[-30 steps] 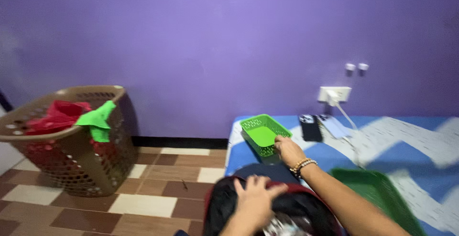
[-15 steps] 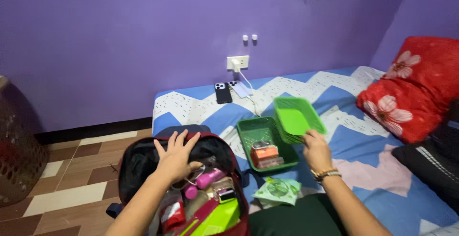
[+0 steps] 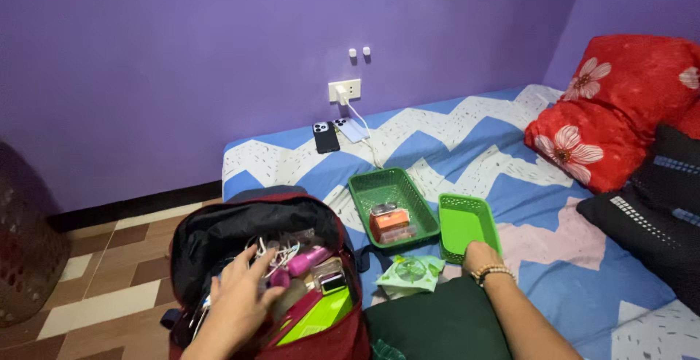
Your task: The person opens a backpack on a bed and removes its contents one at a time, including bottles, boxes, a charger with cable, and small containers, placing them into green baskets and arranging them on the bed.
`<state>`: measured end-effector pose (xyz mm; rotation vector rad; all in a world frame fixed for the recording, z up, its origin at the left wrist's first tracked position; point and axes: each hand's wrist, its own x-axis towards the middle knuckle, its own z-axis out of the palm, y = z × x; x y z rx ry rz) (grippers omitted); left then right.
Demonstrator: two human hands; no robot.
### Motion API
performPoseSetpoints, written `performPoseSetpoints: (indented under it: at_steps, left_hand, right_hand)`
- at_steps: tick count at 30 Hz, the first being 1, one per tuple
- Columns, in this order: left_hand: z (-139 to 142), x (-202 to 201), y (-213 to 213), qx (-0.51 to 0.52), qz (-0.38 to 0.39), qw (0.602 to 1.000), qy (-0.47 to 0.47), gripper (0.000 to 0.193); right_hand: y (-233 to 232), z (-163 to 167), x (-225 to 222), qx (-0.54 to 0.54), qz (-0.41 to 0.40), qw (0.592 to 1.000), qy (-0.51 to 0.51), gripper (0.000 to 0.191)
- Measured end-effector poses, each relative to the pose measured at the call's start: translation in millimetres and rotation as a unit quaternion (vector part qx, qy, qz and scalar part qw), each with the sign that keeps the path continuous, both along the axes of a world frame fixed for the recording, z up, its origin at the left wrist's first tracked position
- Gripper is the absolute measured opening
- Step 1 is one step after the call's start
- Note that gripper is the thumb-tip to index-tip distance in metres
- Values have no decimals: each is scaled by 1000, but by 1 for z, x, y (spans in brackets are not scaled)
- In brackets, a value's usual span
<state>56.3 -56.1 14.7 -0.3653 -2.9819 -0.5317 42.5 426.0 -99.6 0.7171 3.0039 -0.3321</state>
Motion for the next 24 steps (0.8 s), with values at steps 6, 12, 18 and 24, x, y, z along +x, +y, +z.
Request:
performPoseSetpoints:
  at_steps: [6, 12, 18, 24]
  left_hand:
    - [-11, 6, -46, 89, 11, 996, 11, 36]
    - [-19, 21, -57, 28, 76, 994, -71, 25]
    - [-34, 19, -47, -11, 47, 999, 22, 46]
    - [-41, 9, -39, -9, 96, 994, -54, 68]
  right_hand:
    - [-47, 51, -17, 30, 47, 991, 124, 20]
    - [-202, 97, -28, -192, 448, 833, 261, 16]
    - [-314, 78, -43, -169, 587, 782, 123, 41]
    - [-364, 60, -59, -273, 545, 789, 73, 84]
